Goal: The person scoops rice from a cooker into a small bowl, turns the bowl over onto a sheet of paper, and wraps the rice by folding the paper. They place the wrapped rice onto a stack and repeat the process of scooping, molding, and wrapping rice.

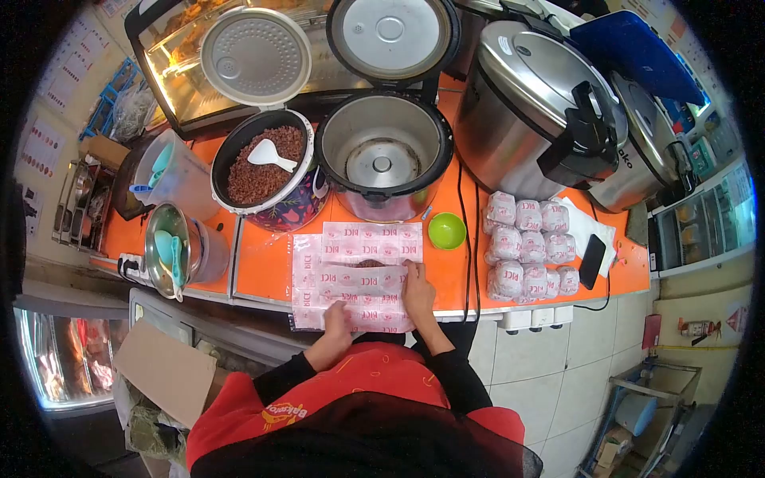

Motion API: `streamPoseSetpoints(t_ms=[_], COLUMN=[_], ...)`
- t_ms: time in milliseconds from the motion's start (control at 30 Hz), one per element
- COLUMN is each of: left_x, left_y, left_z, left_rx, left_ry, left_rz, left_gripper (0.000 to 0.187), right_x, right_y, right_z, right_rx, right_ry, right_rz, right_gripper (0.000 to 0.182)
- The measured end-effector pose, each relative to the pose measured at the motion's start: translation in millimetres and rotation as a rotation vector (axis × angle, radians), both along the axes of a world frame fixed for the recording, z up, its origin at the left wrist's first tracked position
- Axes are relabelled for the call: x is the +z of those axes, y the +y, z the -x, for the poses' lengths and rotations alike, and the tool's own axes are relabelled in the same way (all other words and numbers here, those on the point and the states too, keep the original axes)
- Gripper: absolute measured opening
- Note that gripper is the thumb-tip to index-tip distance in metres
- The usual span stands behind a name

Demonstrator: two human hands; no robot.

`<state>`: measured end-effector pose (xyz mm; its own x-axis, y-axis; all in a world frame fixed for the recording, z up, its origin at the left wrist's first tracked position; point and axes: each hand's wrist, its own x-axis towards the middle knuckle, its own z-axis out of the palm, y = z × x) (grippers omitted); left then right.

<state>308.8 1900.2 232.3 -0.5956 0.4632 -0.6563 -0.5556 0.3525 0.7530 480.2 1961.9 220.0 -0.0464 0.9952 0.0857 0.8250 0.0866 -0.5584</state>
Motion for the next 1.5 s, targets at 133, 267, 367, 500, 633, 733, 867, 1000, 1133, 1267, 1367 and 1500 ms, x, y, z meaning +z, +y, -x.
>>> streamPoseSetpoints(t_ms=[133,267,367,500,633,733,867,1000,1133,1267,1367,1500], left_x=[-19,-56,-36,-56,-39,-47,-57,5,-25,-12,-10,-22], left_y=[29,25,14,34,71,74,70,47,-6,-3,7,13], left_z=[12,45,50,86,92,92,91,40,38,27,26,23], left_rx=[0.043,-0.085,-0.299,-0.705,-0.735,-0.671,-0.676,-0.275,-1.211,-1.447,-1.47,-1.538], left_ry=[-0.004,0.241,0.396,0.683,0.424,0.323,0.399,1.308,1.682,1.708,1.675,1.571], left_rz=[-0.061,-0.148,-0.086,-0.089,-0.375,-0.275,-0.254,-0.339,-0.585,-0.736,-0.711,-0.683], left_gripper=[0.042,0.045,0.045,0.048,0.043,0.025,0.02,0.03,0.046,0.05,0.049,0.048], right_x=[4,2,7,26,28,34,29,69,79,69,79,49], right_y=[1,2,2,19,63,92,116,105,106,91,54,0], right_z=[0,-4,-4,-9,9,30,46,40,19,6,7,4], right_rx=[0.012,0.028,0.046,0.105,0.322,0.443,0.463,0.647,0.888,0.802,0.788,0.673], right_ry=[-0.02,-0.052,-0.091,-0.265,-0.343,-0.528,-0.52,-0.353,-0.146,-0.189,-0.203,-0.16], right_rz=[-0.008,-0.002,0.034,-0.259,-0.428,-0.126,-0.193,-0.242,-0.402,-0.095,-0.091,-0.276], right_gripper=[0.027,0.029,0.034,0.048,0.06,0.049,0.017,0.018,0.021,0.025,0.026,0.027])
